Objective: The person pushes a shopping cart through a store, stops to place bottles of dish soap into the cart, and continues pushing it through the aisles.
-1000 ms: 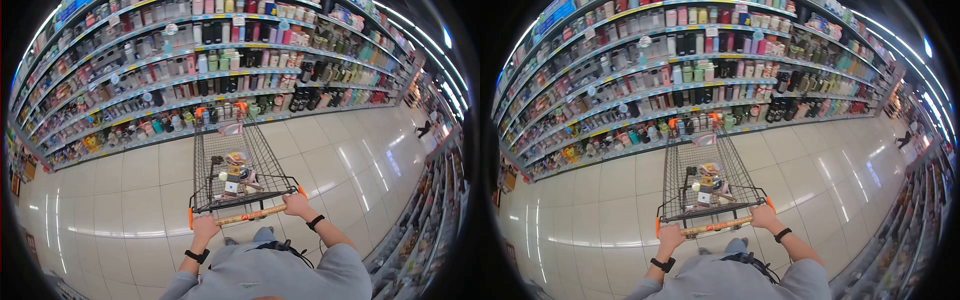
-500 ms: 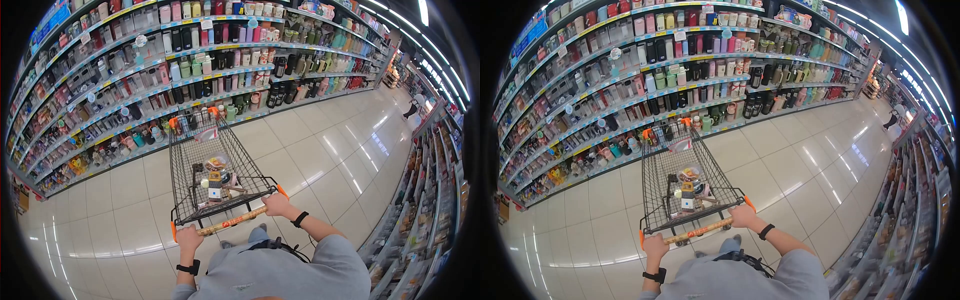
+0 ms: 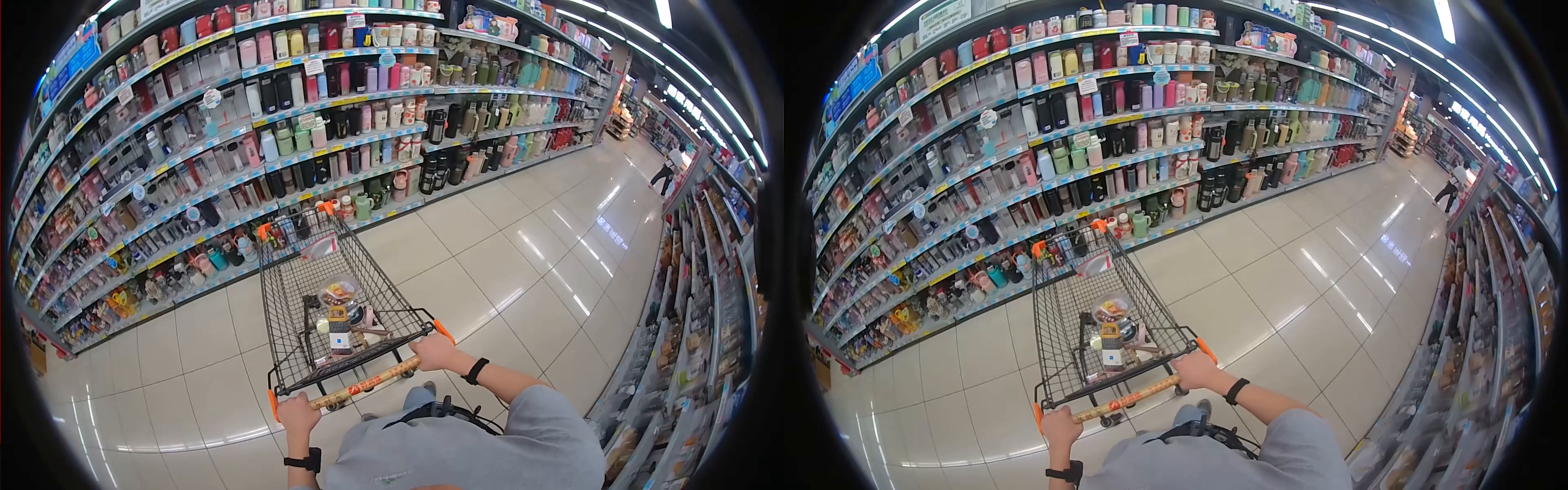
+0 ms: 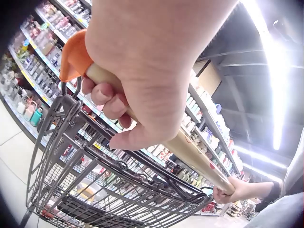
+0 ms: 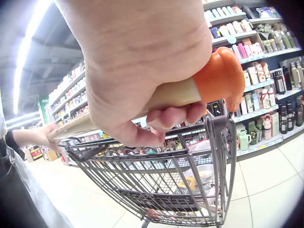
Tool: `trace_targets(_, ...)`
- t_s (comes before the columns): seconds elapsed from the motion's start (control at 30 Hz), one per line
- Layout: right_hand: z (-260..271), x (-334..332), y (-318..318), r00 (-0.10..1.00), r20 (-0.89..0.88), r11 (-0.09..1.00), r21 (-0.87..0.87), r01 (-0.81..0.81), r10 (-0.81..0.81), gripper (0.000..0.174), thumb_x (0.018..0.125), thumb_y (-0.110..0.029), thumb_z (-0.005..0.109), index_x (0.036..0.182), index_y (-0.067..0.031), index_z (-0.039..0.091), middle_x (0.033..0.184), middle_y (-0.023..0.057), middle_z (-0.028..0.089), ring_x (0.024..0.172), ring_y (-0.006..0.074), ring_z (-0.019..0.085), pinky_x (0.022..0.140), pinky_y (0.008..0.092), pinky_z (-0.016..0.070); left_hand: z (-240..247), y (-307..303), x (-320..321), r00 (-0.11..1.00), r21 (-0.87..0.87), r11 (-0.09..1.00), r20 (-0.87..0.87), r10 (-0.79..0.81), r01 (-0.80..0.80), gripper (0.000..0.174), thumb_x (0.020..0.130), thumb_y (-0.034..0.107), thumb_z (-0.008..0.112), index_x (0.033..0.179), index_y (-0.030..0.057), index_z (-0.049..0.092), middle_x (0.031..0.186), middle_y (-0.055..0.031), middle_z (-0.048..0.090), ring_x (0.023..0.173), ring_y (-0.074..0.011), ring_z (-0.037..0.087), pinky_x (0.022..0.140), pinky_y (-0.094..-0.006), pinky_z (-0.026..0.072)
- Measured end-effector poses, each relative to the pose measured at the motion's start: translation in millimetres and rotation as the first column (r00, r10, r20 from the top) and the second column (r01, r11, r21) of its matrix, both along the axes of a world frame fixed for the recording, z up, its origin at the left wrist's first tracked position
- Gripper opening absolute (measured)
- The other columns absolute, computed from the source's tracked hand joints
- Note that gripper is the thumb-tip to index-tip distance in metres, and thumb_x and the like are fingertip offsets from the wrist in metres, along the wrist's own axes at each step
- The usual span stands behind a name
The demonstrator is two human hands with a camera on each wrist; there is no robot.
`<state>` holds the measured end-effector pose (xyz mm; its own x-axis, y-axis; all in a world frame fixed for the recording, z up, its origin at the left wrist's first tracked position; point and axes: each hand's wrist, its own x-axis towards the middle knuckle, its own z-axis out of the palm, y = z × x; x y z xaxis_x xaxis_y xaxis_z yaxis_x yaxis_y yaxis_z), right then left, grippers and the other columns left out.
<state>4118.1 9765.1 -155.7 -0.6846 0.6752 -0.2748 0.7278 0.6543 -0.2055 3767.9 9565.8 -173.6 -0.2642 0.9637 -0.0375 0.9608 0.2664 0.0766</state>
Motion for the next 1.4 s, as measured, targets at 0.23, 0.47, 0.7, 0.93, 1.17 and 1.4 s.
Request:
trace_targets(0.23, 0.1, -10.5, 0.4, 0.999, 0.049, 0.999, -0.037, -0.003, 0.005, 0.027, 0.07, -0.022, 0.066, 0.093, -0.0072, 0.066, 0.074, 0.0146, 0.069, 0.07, 0.0339, 0.069, 0.062, 0.0465, 0.0549, 0.9, -3.8, -6.7, 0.999, -0.077, 0.996, -0.028, 0.031, -0.033, 0.017, 0.064, 0.024, 0.07, 0.068, 0.0094, 0.063, 0.059, -0.0119, 0.064, 0.059, -0.0305, 0.067, 0.061, -0.0423, 0.0508)
trace_targets(0.47, 3.6, -18.2, 6.4, 0.999, 0.021, 0.999, -0.024, -0.046, 0.046, 0.026, 0.07, -0.022, 0.065, 0.091, -0.0071, 0.067, 0.076, 0.0136, 0.07, 0.073, 0.0333, 0.07, 0.065, 0.0458, 0.055, 8.4, -4.2, -6.1, 0.996, -0.104, 0.991, -0.003, 0.087, -0.087, 0.016, 0.063, 0.022, 0.069, 0.071, 0.0093, 0.065, 0.062, -0.0122, 0.066, 0.061, -0.0306, 0.067, 0.063, -0.0421, 0.0514)
trace_targets(0.7, 8.9, -31.3, 13.5, 0.996, 0.061, 0.997, -0.06, -0.057, 0.061, 0.024, 0.069, -0.021, 0.064, 0.089, -0.0066, 0.068, 0.076, 0.0149, 0.07, 0.073, 0.0344, 0.07, 0.065, 0.0462, 0.0555, 5.0, -7.5, -10.2, 0.994, -0.09, 0.99, -0.018, 0.108, -0.109, 0.016, 0.063, 0.021, 0.07, 0.071, 0.0089, 0.066, 0.063, -0.0135, 0.066, 0.062, -0.0317, 0.068, 0.063, -0.042, 0.0523)
trace_targets(0.93, 7.6, -47.8, 15.0, 0.998, 0.024, 0.996, -0.054, -0.064, 0.066, 0.027, 0.066, -0.019, 0.067, 0.089, -0.0039, 0.069, 0.079, 0.0177, 0.071, 0.079, 0.0346, 0.071, 0.07, 0.0456, 0.0566, 8.9, -14.7, -21.4, 0.991, -0.065, 0.989, -0.026, 0.131, -0.133, 0.014, 0.066, 0.02, 0.067, 0.071, 0.0071, 0.066, 0.064, -0.0162, 0.066, 0.063, -0.0349, 0.068, 0.062, -0.0447, 0.0528)
trace_targets(1.17, 7.1, -64.4, 19.2, 0.994, 0.012, 0.994, -0.027, -0.109, 0.109, 0.028, 0.066, -0.019, 0.067, 0.089, -0.0031, 0.068, 0.077, 0.0162, 0.071, 0.075, 0.0335, 0.071, 0.068, 0.0442, 0.0564, 18.3, -20.3, -29.4, 0.987, -0.048, 0.986, -0.024, 0.161, -0.162, 0.012, 0.066, 0.018, 0.067, 0.071, 0.0066, 0.065, 0.063, -0.0164, 0.065, 0.062, -0.0355, 0.067, 0.06, -0.0445, 0.0522)
trace_targets(1.4, 12.8, -83.0, 19.3, 0.991, 0.031, 0.991, -0.04, -0.13, 0.131, 0.029, 0.066, -0.02, 0.068, 0.091, -0.0037, 0.069, 0.078, 0.0157, 0.071, 0.077, 0.0326, 0.071, 0.068, 0.0434, 0.0564, 24.2, -26.3, -37.2, 0.977, -0.068, 0.975, -0.027, 0.21, -0.212, 0.012, 0.065, 0.018, 0.068, 0.07, 0.0072, 0.065, 0.065, -0.0166, 0.065, 0.065, -0.0347, 0.067, 0.062, -0.0446, 0.0527)
